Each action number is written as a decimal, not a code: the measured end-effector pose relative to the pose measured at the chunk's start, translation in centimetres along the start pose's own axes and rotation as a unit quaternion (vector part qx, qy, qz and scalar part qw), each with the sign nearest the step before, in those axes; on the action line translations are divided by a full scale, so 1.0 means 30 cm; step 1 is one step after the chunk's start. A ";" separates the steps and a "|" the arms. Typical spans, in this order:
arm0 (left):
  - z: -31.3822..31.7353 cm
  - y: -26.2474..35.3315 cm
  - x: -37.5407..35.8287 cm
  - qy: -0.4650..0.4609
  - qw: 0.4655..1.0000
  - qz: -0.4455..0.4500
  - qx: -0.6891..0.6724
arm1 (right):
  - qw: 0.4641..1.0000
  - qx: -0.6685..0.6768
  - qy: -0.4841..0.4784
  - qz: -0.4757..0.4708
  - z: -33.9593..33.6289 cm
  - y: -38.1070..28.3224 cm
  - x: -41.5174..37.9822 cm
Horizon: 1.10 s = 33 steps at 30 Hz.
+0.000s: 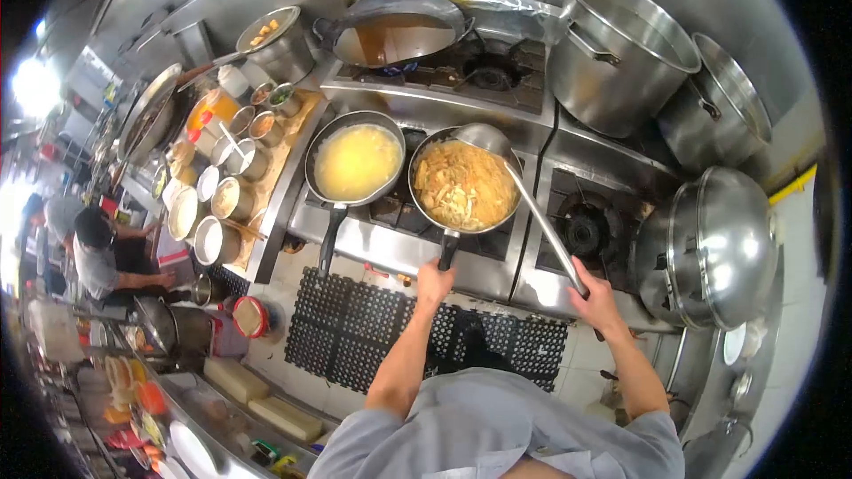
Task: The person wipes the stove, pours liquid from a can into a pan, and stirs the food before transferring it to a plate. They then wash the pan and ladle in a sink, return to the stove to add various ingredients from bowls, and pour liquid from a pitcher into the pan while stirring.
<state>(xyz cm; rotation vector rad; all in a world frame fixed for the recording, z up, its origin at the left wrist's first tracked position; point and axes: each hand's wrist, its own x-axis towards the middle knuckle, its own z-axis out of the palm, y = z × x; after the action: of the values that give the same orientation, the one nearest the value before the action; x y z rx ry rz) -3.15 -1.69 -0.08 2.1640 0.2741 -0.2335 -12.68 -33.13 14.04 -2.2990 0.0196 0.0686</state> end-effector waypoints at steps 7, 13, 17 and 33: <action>-0.201 0.000 -0.397 0.034 0.998 -0.043 -0.017 | 0.974 -0.102 -0.071 -0.191 -0.090 -0.051 0.045; -0.427 -0.043 -0.830 0.090 0.982 -0.151 -0.070 | 0.891 -0.216 -0.249 -0.313 -0.157 -0.265 0.055; -0.520 -0.143 -1.101 0.145 0.957 -0.226 -0.106 | 0.851 -0.194 -0.286 -0.396 -0.092 -0.494 0.083; -1.158 -0.682 -1.708 0.522 0.782 -0.321 -0.114 | 0.772 0.068 -0.612 -0.156 1.159 -1.198 -0.445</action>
<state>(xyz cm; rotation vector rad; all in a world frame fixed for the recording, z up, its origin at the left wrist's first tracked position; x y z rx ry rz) -55.70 32.73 17.32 1.6629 1.5867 0.6427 -26.19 16.64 18.45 -1.6838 -0.9804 1.3122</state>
